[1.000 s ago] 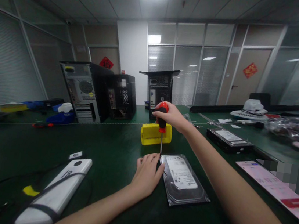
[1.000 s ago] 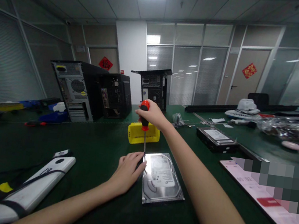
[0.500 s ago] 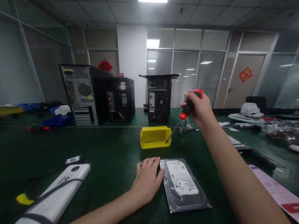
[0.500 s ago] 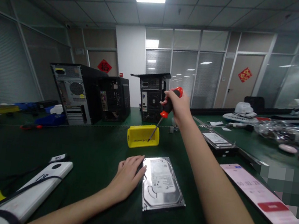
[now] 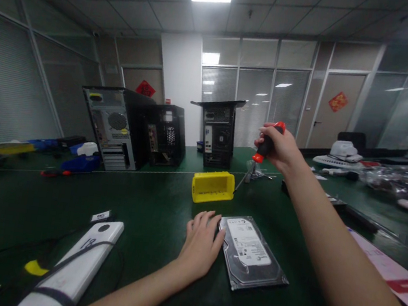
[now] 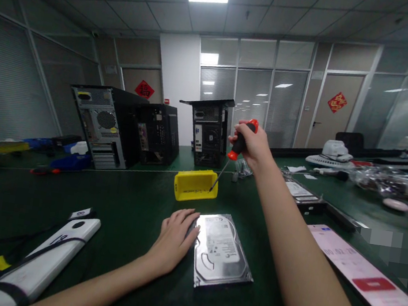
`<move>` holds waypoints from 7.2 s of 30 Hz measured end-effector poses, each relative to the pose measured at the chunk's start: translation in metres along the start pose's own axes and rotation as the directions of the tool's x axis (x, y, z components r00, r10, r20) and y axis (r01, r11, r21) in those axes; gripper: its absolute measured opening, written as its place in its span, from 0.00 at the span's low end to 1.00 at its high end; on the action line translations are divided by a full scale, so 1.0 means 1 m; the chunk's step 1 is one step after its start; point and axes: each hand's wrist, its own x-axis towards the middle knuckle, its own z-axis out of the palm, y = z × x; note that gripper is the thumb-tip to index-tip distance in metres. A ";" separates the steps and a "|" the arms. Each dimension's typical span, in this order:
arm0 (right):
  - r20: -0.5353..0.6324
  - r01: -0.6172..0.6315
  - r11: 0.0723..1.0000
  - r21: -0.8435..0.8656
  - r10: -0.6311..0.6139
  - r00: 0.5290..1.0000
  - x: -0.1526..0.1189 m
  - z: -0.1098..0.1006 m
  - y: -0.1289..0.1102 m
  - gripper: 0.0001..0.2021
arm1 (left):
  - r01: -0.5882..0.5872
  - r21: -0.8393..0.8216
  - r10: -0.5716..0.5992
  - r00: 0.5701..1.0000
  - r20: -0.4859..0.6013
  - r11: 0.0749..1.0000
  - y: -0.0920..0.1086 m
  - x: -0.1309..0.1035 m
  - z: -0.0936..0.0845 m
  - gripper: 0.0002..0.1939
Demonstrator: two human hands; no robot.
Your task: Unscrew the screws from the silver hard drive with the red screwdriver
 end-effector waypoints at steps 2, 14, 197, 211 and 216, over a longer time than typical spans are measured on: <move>0.016 0.011 1.000 -0.011 -0.010 1.000 -0.002 0.002 0.000 0.12 | 0.007 -0.007 -0.007 1.000 -0.005 1.000 0.000 0.000 0.000 0.23; 0.114 0.093 0.986 -0.141 -0.078 0.990 -0.008 0.005 0.006 0.10 | -0.042 0.117 0.046 0.998 -0.031 0.992 0.008 -0.005 -0.006 0.23; 0.517 0.465 0.432 -0.773 0.003 0.856 -0.009 -0.015 -0.016 0.13 | -0.106 -0.286 0.075 0.990 -0.118 0.952 -0.002 0.006 -0.008 0.11; 0.037 0.219 0.476 -0.852 -0.362 0.931 0.112 -0.052 0.088 0.17 | 0.009 0.049 0.014 0.898 -0.440 0.999 -0.028 0.053 -0.031 0.16; 0.150 0.280 0.504 -0.817 -0.282 0.947 0.124 -0.039 0.109 0.16 | -0.065 0.350 0.080 0.996 -0.028 0.935 -0.039 0.142 -0.061 0.40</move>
